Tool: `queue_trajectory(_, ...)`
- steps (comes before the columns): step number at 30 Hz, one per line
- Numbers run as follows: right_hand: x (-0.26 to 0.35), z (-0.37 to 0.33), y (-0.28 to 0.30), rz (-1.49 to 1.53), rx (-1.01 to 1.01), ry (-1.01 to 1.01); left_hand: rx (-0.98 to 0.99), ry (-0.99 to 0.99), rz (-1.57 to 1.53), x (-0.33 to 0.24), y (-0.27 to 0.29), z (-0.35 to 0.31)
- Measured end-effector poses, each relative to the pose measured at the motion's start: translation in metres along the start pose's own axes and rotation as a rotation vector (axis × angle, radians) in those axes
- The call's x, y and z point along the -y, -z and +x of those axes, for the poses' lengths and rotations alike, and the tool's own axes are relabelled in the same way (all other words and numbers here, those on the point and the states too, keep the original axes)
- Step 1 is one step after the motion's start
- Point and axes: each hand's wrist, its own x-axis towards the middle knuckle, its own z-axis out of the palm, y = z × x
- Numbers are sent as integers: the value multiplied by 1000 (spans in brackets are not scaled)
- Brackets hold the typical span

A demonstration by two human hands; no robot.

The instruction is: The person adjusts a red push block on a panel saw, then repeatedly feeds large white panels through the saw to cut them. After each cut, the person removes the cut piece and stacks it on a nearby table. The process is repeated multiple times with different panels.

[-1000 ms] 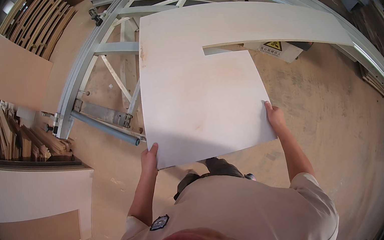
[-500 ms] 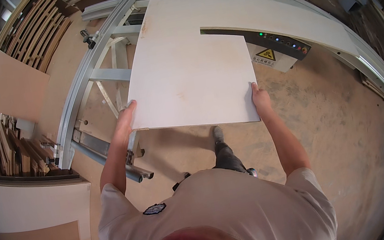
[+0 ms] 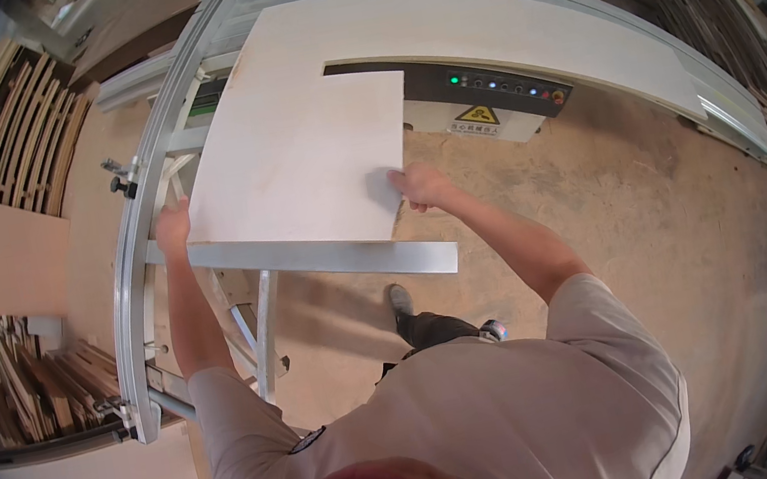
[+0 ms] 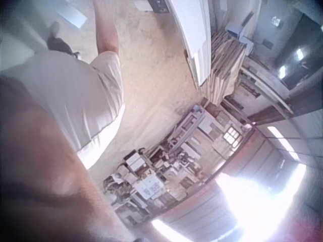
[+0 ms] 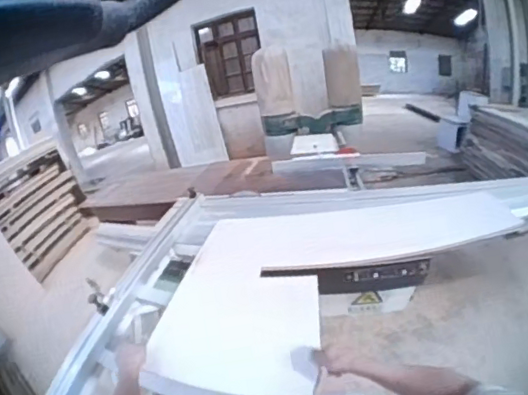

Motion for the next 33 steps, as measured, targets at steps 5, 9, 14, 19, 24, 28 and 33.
queue_trajectory(5, -29, -38, 64, 255, 3, 209, -198, -84, -275, -52, -10, -141)
queue_trajectory(9, -160, -98, 70, 192, 147, 113, -77, 80, -493, -50, -95, -310)
queue_trajectory(14, -295, -145, 85, -59, 228, -112, 793, 688, -1223, -126, -191, -459)
queue_trajectory(19, -394, -167, 150, -163, 144, 171, 626, 701, -1554, -231, -232, -493)
queue_trajectory(24, -557, -186, 299, -95, -246, 195, 216, 715, -1549, -300, -250, -506)
queue_trajectory(28, -668, -221, 462, -3, -615, -107, -81, 999, -1196, -334, -239, -514)
queue_trajectory(33, -728, -222, 665, 19, -892, -208, -55, 1089, -1175, -350, -225, -527)
